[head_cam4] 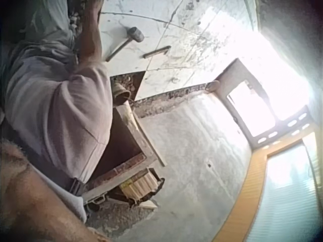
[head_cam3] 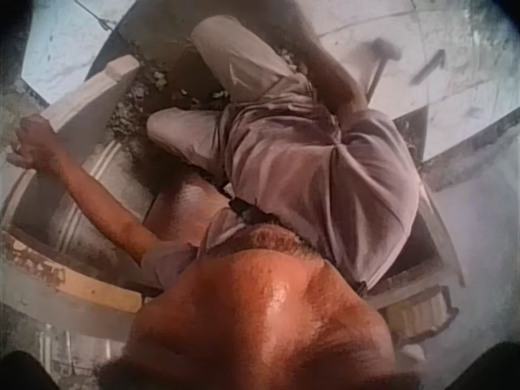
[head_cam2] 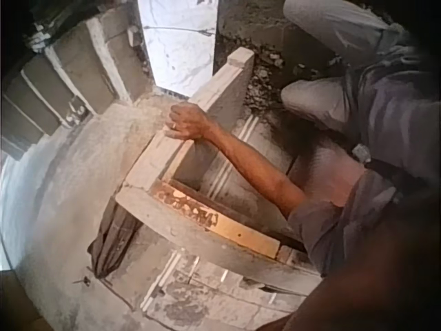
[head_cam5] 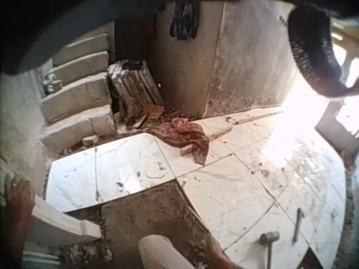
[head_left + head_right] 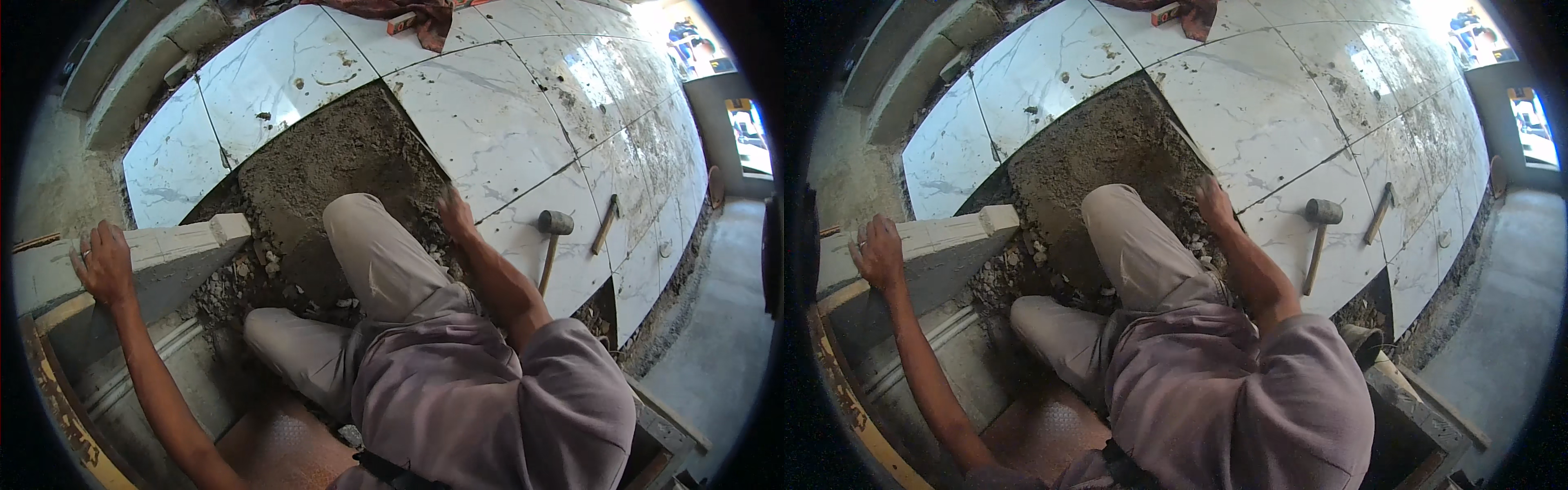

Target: The person spreads wet mortar onto an exposed subfloor area using a trowel, incorporating pieces of broken tile and stones into the mixture by hand and with the tool.

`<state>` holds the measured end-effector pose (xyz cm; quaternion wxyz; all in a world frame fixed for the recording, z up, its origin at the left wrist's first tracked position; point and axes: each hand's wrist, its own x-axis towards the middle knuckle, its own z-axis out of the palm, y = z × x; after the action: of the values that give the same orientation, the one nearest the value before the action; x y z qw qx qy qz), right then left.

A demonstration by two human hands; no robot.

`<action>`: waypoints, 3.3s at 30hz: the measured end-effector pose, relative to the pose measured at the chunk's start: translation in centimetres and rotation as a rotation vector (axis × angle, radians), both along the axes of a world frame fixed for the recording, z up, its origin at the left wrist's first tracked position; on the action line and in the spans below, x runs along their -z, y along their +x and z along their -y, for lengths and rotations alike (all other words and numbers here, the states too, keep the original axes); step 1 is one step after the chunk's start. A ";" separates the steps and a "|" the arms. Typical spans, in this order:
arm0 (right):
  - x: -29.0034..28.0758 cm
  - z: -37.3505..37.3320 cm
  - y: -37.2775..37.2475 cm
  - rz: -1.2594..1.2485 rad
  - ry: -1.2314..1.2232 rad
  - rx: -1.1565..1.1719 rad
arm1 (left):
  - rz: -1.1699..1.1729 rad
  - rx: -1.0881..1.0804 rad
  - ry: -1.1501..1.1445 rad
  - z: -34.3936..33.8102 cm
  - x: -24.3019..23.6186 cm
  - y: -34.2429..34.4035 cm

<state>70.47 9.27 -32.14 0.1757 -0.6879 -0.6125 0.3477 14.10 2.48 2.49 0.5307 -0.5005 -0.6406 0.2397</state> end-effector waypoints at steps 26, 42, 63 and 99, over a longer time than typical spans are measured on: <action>0.7 10.7 3.5 0.056 -0.162 0.026 | -0.016 0.003 0.006 0.2 0.4 -0.5; -1.1 14.7 4.7 0.010 -0.359 0.089 | -0.102 0.072 -0.018 1.0 -0.3 -1.0; -7.1 11.9 12.9 0.011 -0.752 0.020 | -0.015 -0.009 -0.010 0.8 0.2 -1.0; -3.6 8.8 4.2 0.056 -0.273 -0.050 | -0.010 0.041 0.005 0.6 0.4 -0.7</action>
<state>74.64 0.51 -28.49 0.0545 -0.6994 -0.5810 0.4126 13.40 1.84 2.05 0.5401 -0.5109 -0.6281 0.2296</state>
